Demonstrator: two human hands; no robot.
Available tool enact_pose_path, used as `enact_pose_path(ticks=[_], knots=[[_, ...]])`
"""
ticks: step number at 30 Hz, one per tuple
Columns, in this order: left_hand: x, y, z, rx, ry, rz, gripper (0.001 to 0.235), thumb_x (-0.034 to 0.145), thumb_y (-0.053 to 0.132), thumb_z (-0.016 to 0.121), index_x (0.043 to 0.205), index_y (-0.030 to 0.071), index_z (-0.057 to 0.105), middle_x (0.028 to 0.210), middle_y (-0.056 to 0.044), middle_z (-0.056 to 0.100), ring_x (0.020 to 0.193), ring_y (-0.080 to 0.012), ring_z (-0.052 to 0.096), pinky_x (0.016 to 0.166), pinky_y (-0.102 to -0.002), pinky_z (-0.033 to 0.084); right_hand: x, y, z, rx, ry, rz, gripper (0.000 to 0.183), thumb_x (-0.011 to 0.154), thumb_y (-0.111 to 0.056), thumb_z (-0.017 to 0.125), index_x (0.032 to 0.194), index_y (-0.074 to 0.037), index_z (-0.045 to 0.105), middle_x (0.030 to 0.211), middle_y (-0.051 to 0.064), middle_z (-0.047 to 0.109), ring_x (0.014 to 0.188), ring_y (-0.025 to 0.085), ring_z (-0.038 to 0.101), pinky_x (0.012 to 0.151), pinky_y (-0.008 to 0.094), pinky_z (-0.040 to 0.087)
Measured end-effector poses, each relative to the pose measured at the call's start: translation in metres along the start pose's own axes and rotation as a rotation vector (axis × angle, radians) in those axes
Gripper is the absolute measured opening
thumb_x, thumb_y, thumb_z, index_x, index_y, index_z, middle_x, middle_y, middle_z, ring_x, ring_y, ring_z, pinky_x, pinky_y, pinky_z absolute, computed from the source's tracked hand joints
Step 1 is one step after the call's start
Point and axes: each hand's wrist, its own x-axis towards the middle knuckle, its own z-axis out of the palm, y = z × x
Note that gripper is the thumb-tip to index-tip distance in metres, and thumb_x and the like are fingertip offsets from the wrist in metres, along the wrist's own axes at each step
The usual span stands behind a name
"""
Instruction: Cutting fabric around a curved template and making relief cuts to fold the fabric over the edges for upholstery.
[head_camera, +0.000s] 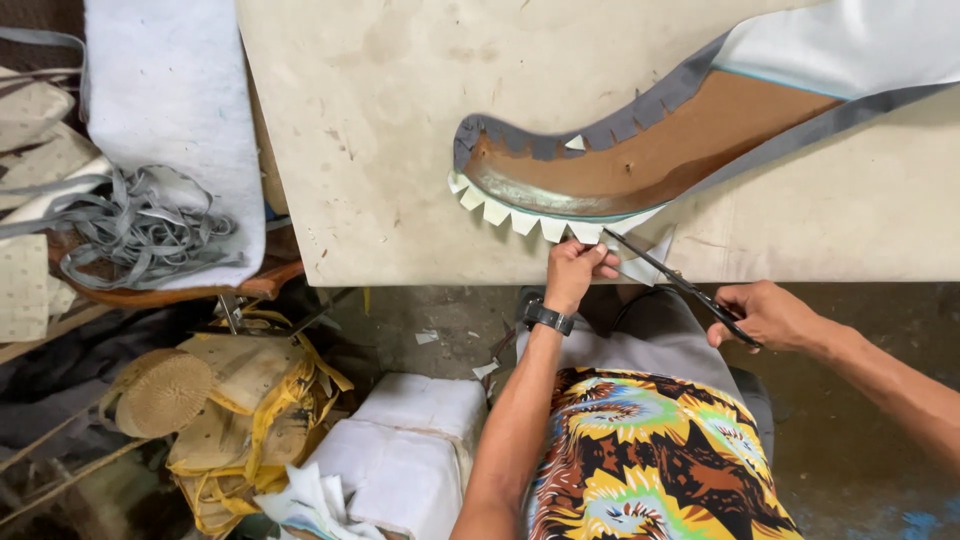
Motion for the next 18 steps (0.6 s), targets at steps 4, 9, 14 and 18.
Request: enact_pose_path(ticks=[4,9,14,18], knots=[[-0.015,0.009,-0.003,0.079,-0.017,0.021,0.014,0.101,0.007,0.062,0.105,-0.007,0.066,0.090,-0.023,0.077,0.067,-0.0242,0.075,0.073,-0.036,0.065,-0.001,0.007,0.004,0.001,0.011,-0.053,0.044,0.072,-0.024,0.101,0.069,-0.004,0.062,0.052,0.010,0.062,0.044,0.020,0.057,0.045,0.034,0.046],[-0.081,-0.008,-0.076,1.487,-0.058,0.137,0.047,0.099,0.060,0.048,0.101,0.025,0.079,0.090,-0.006,0.075,0.080,-0.0280,0.069,0.057,-0.041,0.049,-0.027,0.076,-0.018,-0.612,0.097,-0.008,0.055,0.064,-0.076,0.084,0.078,-0.026,0.066,0.053,-0.003,0.065,0.051,0.014,0.063,0.056,0.030,0.049],[-0.124,-0.012,-0.174,1.548,0.235,0.209,0.037,0.083,0.044,0.054,0.068,0.011,0.057,0.064,-0.012,0.063,0.077,-0.0380,0.061,0.060,-0.051,0.046,-0.024,0.179,-0.058,-0.088,0.677,0.073,0.024,0.085,-0.021,0.083,0.094,-0.013,0.062,0.079,-0.005,0.067,0.052,0.015,0.043,0.042,0.033,0.031],[-0.125,0.058,-0.088,1.297,0.218,0.929,0.037,0.091,0.045,0.077,0.079,0.011,0.068,0.086,-0.004,0.064,0.088,-0.0289,0.059,0.069,-0.041,0.049,0.033,0.156,-0.076,0.131,0.946,-0.143,0.043,0.113,-0.025,0.083,0.095,0.001,0.055,0.091,0.017,0.058,0.080,0.030,0.054,0.062,0.048,0.042]])
